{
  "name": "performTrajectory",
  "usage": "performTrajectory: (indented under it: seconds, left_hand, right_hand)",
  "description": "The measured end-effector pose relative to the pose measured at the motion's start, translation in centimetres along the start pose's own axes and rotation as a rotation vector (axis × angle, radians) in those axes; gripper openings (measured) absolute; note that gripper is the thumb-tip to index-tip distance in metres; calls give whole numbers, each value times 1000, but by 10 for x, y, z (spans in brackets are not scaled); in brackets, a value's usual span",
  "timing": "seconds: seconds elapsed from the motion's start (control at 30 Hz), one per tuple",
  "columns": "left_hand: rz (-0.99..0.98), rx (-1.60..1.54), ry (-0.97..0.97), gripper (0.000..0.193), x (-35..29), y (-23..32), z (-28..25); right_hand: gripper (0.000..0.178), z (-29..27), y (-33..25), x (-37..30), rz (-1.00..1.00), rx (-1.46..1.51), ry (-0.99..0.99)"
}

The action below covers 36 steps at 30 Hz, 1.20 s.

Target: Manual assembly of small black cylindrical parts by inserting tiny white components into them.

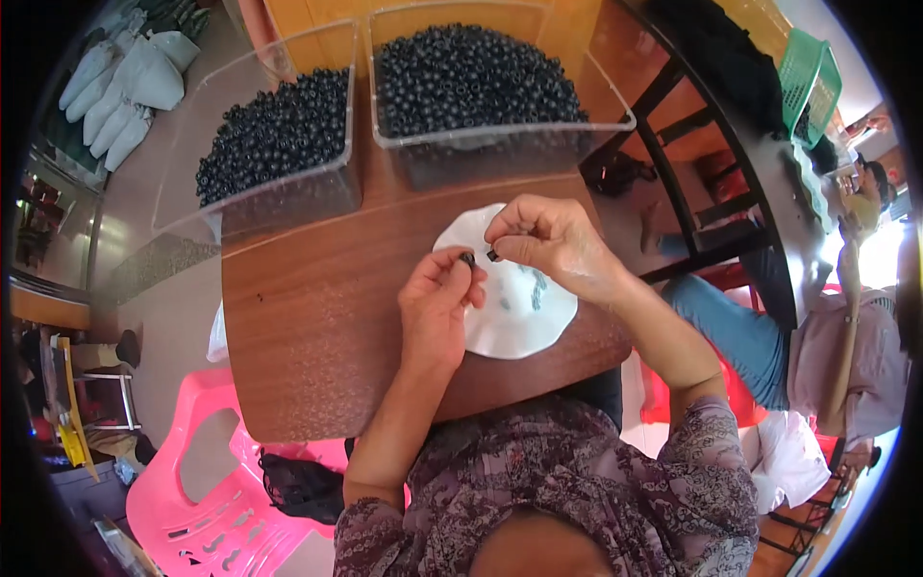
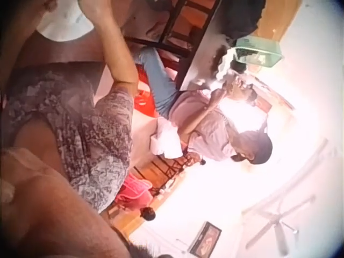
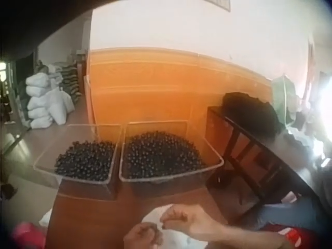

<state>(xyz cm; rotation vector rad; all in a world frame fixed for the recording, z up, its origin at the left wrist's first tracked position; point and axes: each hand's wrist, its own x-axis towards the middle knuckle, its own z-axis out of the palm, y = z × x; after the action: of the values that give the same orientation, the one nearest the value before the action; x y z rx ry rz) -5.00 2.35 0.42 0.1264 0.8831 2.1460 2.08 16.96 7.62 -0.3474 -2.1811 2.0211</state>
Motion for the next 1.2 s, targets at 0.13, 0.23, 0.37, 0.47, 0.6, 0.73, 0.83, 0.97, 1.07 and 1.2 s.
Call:
performTrajectory:
  seconds: [0.13, 0.23, 0.37, 0.47, 0.6, 0.73, 0.83, 0.97, 1.07, 1.2]
  left_hand:
    - [83, 109, 45, 14, -7, -4, 11]
    - [105, 66, 83, 14, -13, -8, 14]
    - [113, 46, 110, 15, -20, -9, 12]
    - [95, 52, 104, 15, -25, -8, 12]
    - [64, 38, 75, 15, -30, -9, 9]
    - [57, 59, 54, 16, -34, -10, 11]
    - [34, 55, -4, 17, -36, -11, 10]
    - [-14, 36, -38, 19, -40, -15, 8]
    - [-33, 27, -57, 20, -43, -17, 9]
    - [-58, 48, -63, 19, -47, -17, 9]
  right_hand:
    - [11, 16, 17, -13, 33, 47, 54]
    - [11, 33, 22, -23, -176, -194, 297]
    - [20, 38, 31, -33, -409, -421, 306]
    - [24, 34, 33, -37, -573, -602, 283]
    - [27, 36, 27, -48, -604, -765, 295]
    - [22, 32, 26, -52, -631, -754, 312]
    - [20, 25, 26, -62, -377, -388, 285]
    - [17, 23, 23, -67, -19, 190, 243]
    - [18, 21, 25, -68, -24, 200, 223]
    - [18, 19, 33, -69, -145, 116, 260]
